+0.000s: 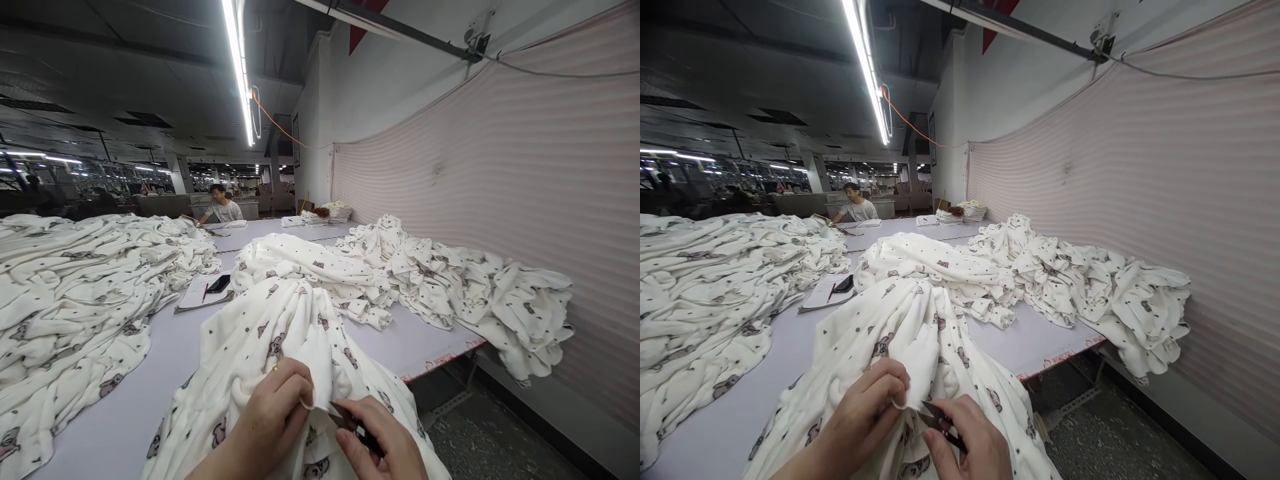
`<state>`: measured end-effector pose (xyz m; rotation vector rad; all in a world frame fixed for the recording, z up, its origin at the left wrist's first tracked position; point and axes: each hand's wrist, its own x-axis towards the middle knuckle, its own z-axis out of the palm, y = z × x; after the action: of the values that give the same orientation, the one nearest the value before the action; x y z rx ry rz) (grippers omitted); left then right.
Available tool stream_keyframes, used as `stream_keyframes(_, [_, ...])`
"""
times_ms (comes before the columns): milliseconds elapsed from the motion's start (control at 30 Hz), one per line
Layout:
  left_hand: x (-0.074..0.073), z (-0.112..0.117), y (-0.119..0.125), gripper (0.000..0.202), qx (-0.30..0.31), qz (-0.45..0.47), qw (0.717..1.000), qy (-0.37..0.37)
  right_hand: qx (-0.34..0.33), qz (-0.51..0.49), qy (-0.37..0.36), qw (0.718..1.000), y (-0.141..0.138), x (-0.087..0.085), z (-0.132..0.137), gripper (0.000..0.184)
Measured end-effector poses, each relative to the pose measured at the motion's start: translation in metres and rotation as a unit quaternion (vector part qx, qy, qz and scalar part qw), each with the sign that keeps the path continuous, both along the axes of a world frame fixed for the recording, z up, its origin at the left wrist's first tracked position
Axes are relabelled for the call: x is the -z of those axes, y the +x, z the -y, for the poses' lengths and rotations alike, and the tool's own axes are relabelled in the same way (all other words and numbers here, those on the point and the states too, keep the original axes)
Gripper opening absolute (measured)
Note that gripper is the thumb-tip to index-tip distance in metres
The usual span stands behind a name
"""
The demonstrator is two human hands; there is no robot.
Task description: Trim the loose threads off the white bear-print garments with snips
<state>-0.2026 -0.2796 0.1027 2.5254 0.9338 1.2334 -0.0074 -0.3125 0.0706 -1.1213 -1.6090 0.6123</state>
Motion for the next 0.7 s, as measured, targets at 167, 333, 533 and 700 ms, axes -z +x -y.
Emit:
stream_keyframes(167, [-0.004,0.000,0.000,0.022,0.007,0.000,1.000,0.004,-0.051,0.100,-0.005,0.994,0.004,-0.015,-0.006,0.022])
stream_keyframes(333, [-0.005,-0.003,-0.001,0.022,0.005,0.001,1.000,0.013,-0.024,0.071,0.002,0.997,-0.001,-0.005,-0.008,0.022])
stream_keyframes(533, [-0.022,-0.004,0.001,0.010,-0.049,0.011,0.986,-0.156,0.069,-0.036,0.026,0.997,-0.021,0.010,-0.023,0.016])
stream_keyframes(700, [-0.043,-0.008,0.002,0.012,-0.065,0.074,0.921,-0.376,0.089,-0.106,0.001,0.990,-0.023,0.000,-0.037,0.019])
